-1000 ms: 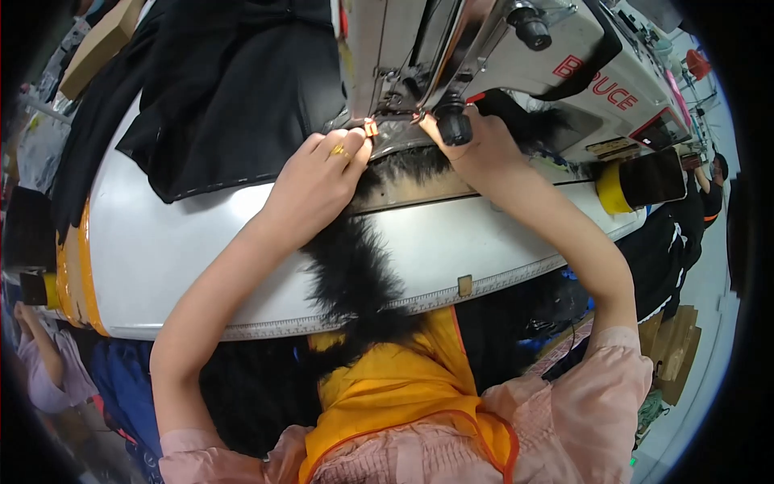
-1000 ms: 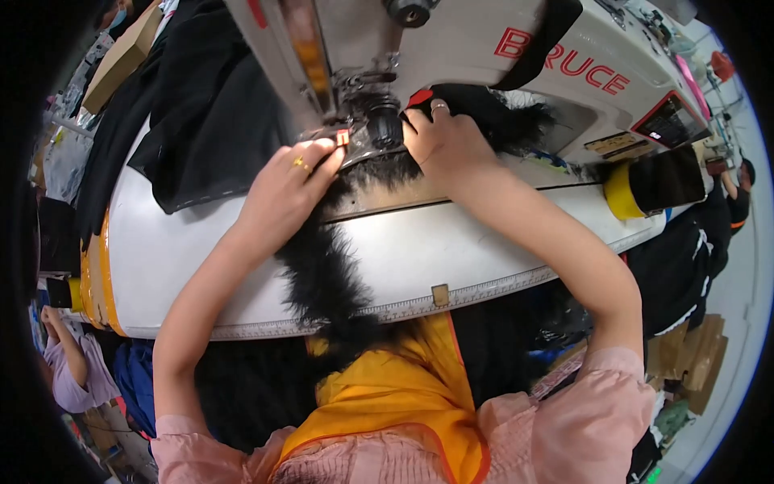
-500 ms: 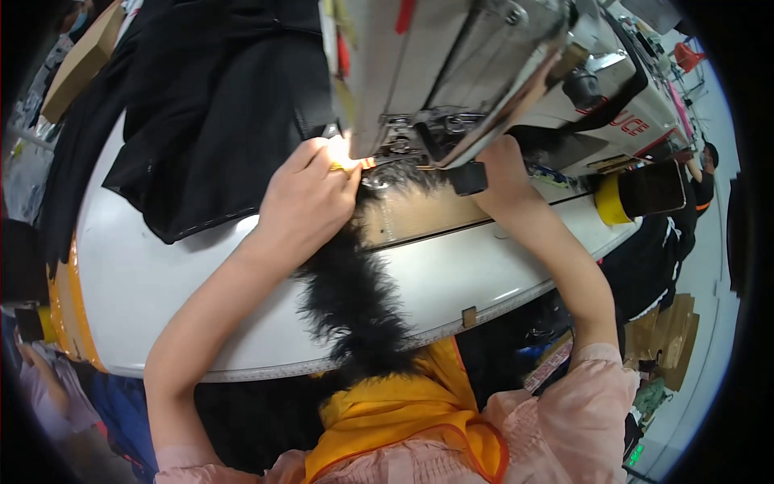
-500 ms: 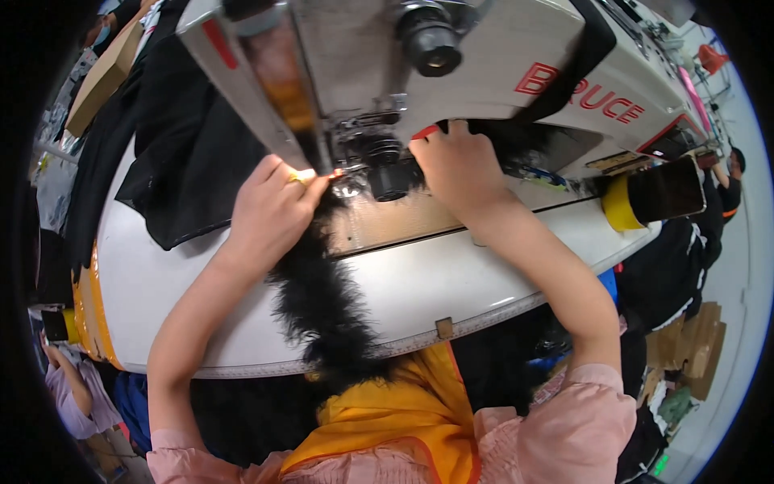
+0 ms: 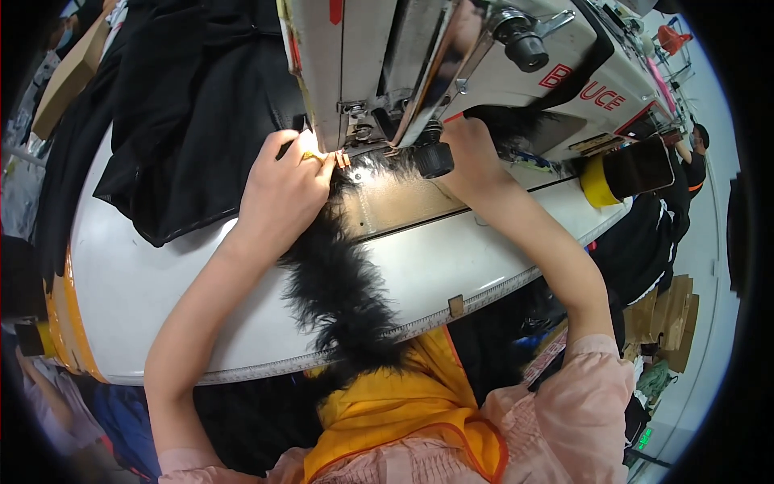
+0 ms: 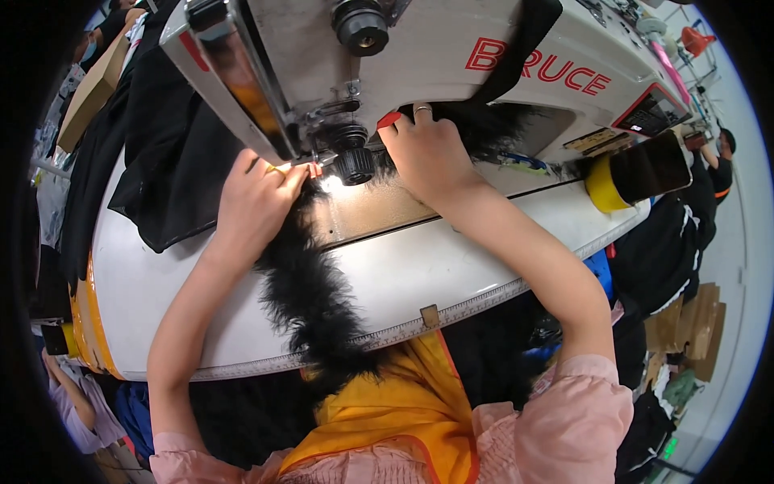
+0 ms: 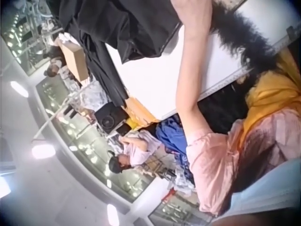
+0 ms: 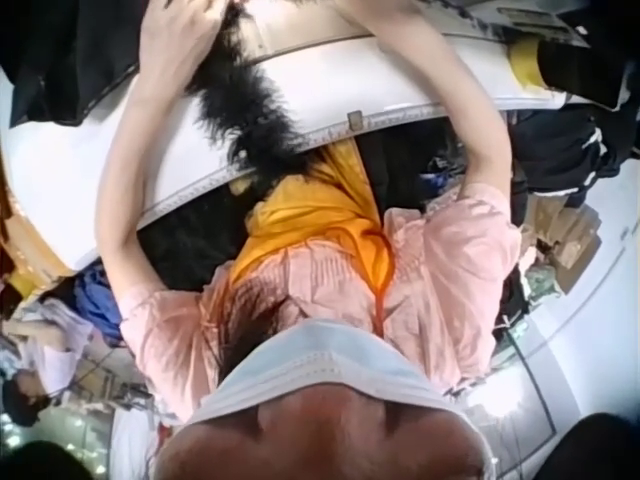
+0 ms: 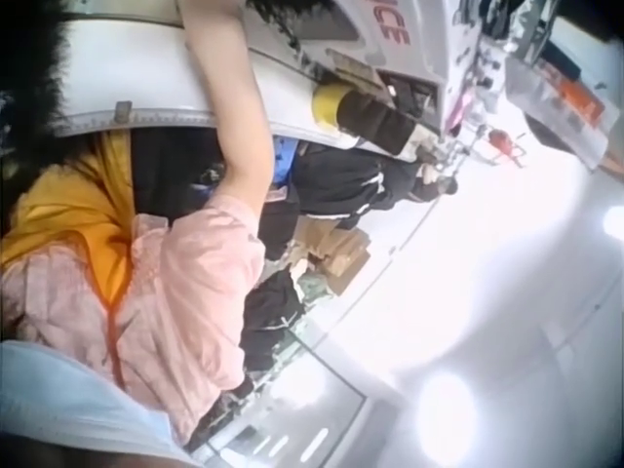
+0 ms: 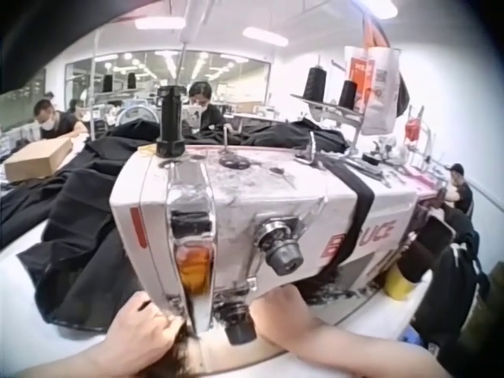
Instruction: Sewing black faux fur trim onto a black garment using an industrial sewing machine.
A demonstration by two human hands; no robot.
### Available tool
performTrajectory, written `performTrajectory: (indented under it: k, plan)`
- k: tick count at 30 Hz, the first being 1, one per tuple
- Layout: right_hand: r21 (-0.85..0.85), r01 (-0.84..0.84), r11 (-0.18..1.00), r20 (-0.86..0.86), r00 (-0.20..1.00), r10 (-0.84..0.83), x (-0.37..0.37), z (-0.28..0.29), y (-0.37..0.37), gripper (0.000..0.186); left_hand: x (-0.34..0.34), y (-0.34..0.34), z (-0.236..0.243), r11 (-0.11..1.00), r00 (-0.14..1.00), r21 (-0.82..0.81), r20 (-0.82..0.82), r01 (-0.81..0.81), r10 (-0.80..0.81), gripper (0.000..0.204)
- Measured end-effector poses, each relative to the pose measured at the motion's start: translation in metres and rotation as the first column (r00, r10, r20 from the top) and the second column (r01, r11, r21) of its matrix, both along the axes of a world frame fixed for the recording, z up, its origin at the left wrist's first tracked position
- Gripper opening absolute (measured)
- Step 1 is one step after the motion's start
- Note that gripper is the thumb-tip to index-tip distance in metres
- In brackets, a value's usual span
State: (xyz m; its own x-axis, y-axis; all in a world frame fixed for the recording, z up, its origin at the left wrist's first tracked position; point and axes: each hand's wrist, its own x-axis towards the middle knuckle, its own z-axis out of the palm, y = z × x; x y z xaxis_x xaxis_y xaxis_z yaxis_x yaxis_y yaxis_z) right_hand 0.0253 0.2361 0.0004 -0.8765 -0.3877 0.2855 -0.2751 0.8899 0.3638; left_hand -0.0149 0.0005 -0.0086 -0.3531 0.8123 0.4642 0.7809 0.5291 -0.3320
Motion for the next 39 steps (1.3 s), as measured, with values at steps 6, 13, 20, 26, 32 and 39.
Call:
performTrajectory:
  k: [6,13,20,26,32,39]
  plan:
    - [-0.234,-0.167,0.958,-0.126,0.982,0.141,0.002,0.002,-0.002,0.029,-0.002,-0.01,-0.006,0.982,0.962,0.187,0.269,0.004,-0.055,0.022]
    - [-0.043,-0.051,0.998,0.172,0.983,0.058,0.003,-0.002,-0.009,0.042,-0.023,-0.04,0.008,0.947,0.83,0.319,0.538,-0.04,-0.147,0.044]
    - [-0.043,-0.208,0.977,0.192,0.958,0.213,0.021,0.003,0.006,0.048,-0.021,-0.079,0.035,0.988,0.944,-0.072,0.313,0.135,-0.107,0.04]
    - [-0.157,-0.252,0.955,0.218,0.934,0.282,0.024,0.014,-0.003,0.049,0.017,-0.017,0.047,0.924,0.84,0.36,0.456,0.127,-0.293,0.02]
    - [-0.456,-0.198,0.867,0.411,0.817,0.403,0.017,0.012,-0.002,0.062,0.015,-0.024,0.005,0.968,0.82,0.215,0.572,-0.132,-0.015,0.02]
    - [-0.461,-0.527,0.714,0.149,0.747,0.648,0.014,0.007,-0.004,0.059,0.013,-0.02,0.005,0.98,0.96,0.145,0.223,0.138,-0.168,0.026]
